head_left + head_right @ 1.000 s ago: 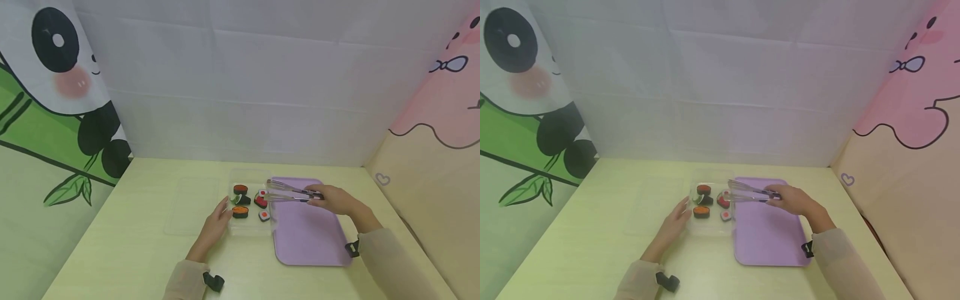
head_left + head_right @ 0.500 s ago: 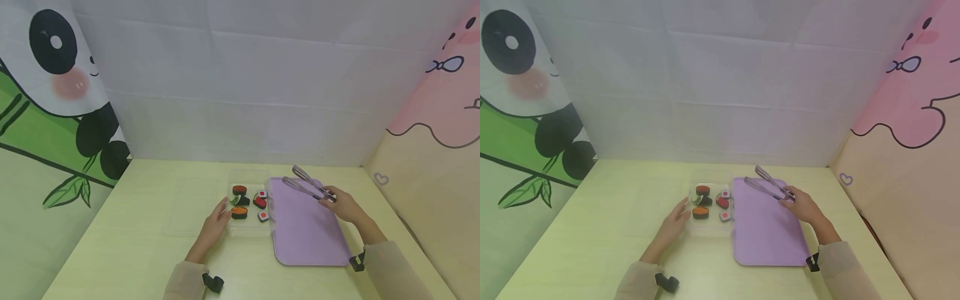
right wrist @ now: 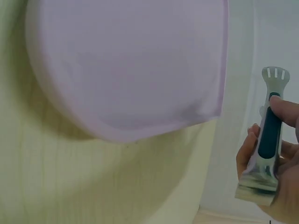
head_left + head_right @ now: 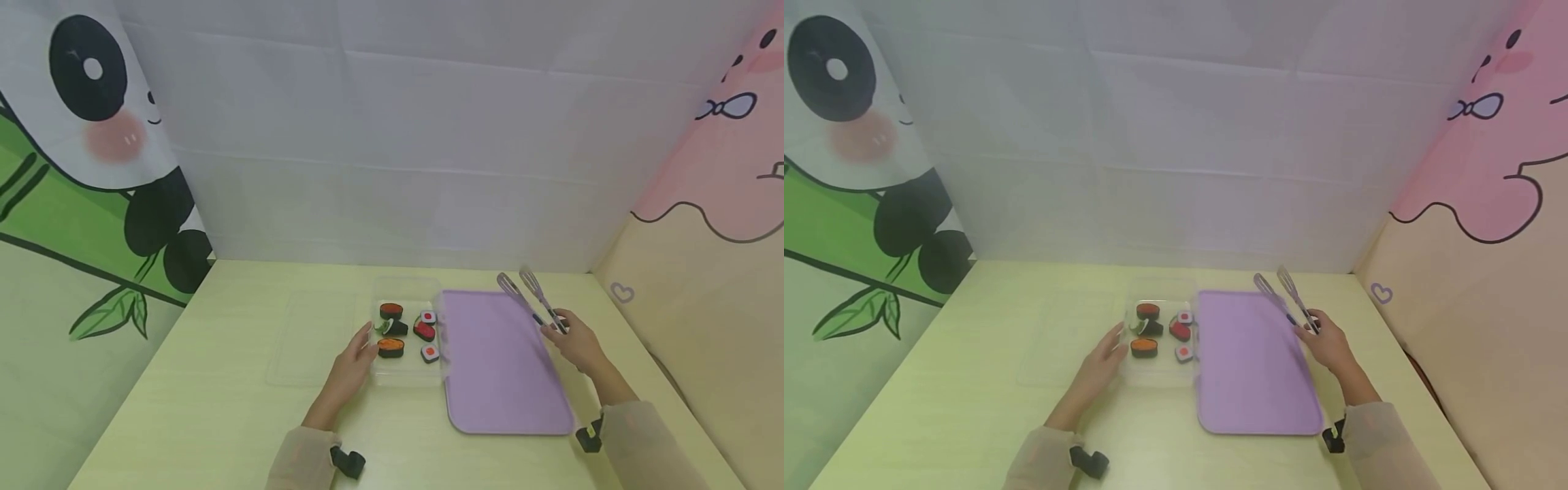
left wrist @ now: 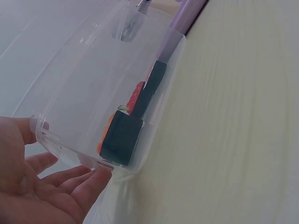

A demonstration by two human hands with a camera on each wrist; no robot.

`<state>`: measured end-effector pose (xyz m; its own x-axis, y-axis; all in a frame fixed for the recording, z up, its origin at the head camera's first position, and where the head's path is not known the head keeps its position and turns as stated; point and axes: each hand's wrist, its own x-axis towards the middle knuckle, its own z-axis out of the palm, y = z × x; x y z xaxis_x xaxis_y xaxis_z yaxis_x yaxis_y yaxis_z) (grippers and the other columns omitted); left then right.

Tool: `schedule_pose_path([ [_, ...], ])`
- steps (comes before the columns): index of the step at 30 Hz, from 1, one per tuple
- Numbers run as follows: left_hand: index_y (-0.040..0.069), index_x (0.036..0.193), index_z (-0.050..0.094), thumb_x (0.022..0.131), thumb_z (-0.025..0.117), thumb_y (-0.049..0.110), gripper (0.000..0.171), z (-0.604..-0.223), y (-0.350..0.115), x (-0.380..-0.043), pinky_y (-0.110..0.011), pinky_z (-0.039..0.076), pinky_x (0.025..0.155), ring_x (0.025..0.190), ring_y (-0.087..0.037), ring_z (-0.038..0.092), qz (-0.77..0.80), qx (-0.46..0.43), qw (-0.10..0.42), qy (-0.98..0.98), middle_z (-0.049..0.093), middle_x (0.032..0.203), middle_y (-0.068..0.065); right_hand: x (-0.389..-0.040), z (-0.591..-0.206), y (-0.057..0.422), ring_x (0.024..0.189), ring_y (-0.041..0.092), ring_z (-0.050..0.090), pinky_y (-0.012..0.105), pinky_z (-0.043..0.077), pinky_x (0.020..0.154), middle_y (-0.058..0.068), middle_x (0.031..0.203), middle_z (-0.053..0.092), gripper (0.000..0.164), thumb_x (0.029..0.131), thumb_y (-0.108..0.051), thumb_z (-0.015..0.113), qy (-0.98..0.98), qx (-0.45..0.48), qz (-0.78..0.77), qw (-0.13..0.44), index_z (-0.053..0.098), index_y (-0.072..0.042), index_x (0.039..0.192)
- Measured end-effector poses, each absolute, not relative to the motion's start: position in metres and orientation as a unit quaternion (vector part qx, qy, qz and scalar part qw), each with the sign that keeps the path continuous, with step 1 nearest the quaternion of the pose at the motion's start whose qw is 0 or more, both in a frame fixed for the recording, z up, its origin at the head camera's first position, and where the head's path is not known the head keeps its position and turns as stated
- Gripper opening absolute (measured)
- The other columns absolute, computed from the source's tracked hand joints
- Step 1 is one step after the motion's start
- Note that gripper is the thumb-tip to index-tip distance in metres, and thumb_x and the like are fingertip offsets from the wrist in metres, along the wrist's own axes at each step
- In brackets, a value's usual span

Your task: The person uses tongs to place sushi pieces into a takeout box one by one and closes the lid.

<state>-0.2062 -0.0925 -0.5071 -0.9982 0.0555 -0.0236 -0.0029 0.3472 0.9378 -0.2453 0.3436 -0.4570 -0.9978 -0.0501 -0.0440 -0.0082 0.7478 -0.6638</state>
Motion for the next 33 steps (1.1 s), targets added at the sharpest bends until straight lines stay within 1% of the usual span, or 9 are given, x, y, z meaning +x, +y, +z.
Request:
schedule_pose_path([
  [6, 0.016, 0.153, 0.032, 0.104, 0.048, 0.029, 0.054, -0.507, -0.093, -0.205, -0.056, 0.036, 0.104, 0.131, -0.040, 0.042, 0.574, 0.031, 0.024, 0.818, 0.038, 0.149, -0.022, -0.242, -0.464, 0.353, 0.103, 0.045, 0.059, 0.041, 0.057, 0.077, 0.042, 0.133, 0.036, 0.068, 0.102, -0.023, 0.053, 0.919, 0.002, -0.391, 0.043, 0.017, 0.015, 0.145],
  [9, 0.016, 0.153, 0.032, 0.104, 0.049, 0.028, 0.054, -0.505, -0.093, -0.204, -0.055, 0.036, 0.104, 0.132, -0.040, 0.042, 0.574, 0.029, 0.027, 0.818, 0.038, 0.149, -0.023, -0.241, -0.468, 0.358, 0.094, 0.039, 0.061, 0.036, 0.056, 0.073, 0.043, 0.133, 0.034, 0.068, 0.102, -0.018, 0.051, 0.913, 0.026, -0.403, 0.056, 0.011, 0.016, 0.146],
  [13, 0.015, 0.153, 0.033, 0.104, 0.048, 0.029, 0.054, -0.504, -0.092, -0.204, -0.055, 0.036, 0.104, 0.132, -0.040, 0.042, 0.573, 0.025, 0.030, 0.819, 0.038, 0.148, -0.023, -0.242, -0.475, 0.366, 0.076, 0.026, 0.060, 0.029, 0.053, 0.062, 0.042, 0.129, 0.039, 0.068, 0.102, -0.013, 0.050, 0.903, 0.046, -0.424, 0.061, 0.008, 0.017, 0.146],
  [16, 0.016, 0.153, 0.033, 0.104, 0.049, 0.029, 0.054, -0.504, -0.092, -0.204, -0.055, 0.036, 0.105, 0.132, -0.040, 0.041, 0.572, 0.021, 0.031, 0.819, 0.038, 0.149, -0.023, -0.243, -0.480, 0.370, 0.074, 0.022, 0.058, 0.029, 0.052, 0.060, 0.042, 0.128, 0.040, 0.067, 0.102, -0.011, 0.050, 0.893, 0.056, -0.442, 0.069, 0.008, 0.018, 0.146],
  [18, 0.017, 0.153, 0.033, 0.103, 0.049, 0.029, 0.054, -0.505, -0.093, -0.205, -0.055, 0.035, 0.105, 0.132, -0.040, 0.041, 0.572, 0.019, 0.031, 0.819, 0.038, 0.149, -0.022, -0.243, -0.482, 0.371, 0.080, 0.026, 0.059, 0.032, 0.052, 0.063, 0.043, 0.129, 0.039, 0.066, 0.102, -0.011, 0.049, 0.890, 0.063, -0.445, 0.074, 0.009, 0.018, 0.145],
  [20, 0.017, 0.153, 0.033, 0.103, 0.049, 0.030, 0.054, -0.505, -0.093, -0.205, -0.055, 0.035, 0.106, 0.132, -0.039, 0.041, 0.572, 0.019, 0.031, 0.819, 0.038, 0.149, -0.022, -0.243, -0.483, 0.372, 0.090, 0.036, 0.059, 0.037, 0.053, 0.070, 0.044, 0.131, 0.037, 0.066, 0.101, -0.012, 0.049, 0.890, 0.072, -0.443, 0.076, 0.010, 0.019, 0.144],
  [24, 0.017, 0.153, 0.033, 0.103, 0.049, 0.030, 0.054, -0.506, -0.093, -0.206, -0.055, 0.035, 0.106, 0.132, -0.039, 0.041, 0.574, 0.019, 0.031, 0.818, 0.038, 0.149, -0.022, -0.241, -0.485, 0.372, 0.109, 0.052, 0.051, 0.050, 0.052, 0.082, 0.047, 0.130, 0.035, 0.064, 0.100, -0.014, 0.050, 0.901, 0.087, -0.419, 0.075, 0.016, 0.022, 0.141],
  [29, 0.017, 0.153, 0.033, 0.103, 0.049, 0.029, 0.054, -0.506, -0.093, -0.206, -0.055, 0.035, 0.105, 0.132, -0.040, 0.041, 0.573, 0.022, 0.031, 0.819, 0.038, 0.149, -0.023, -0.240, -0.489, 0.372, 0.111, 0.055, 0.049, 0.054, 0.051, 0.085, 0.046, 0.129, 0.038, 0.063, 0.099, -0.017, 0.051, 0.914, 0.110, -0.383, 0.073, 0.022, 0.021, 0.140],
  [33, 0.017, 0.153, 0.033, 0.103, 0.049, 0.030, 0.054, -0.507, -0.093, -0.206, -0.056, 0.035, 0.105, 0.132, -0.040, 0.041, 0.569, 0.019, 0.028, 0.821, 0.039, 0.148, -0.022, -0.240, -0.489, 0.370, 0.114, 0.058, 0.045, 0.058, 0.049, 0.087, 0.046, 0.132, 0.035, 0.064, 0.100, -0.021, 0.049, 0.917, 0.118, -0.372, 0.079, 0.022, 0.019, 0.141],
])
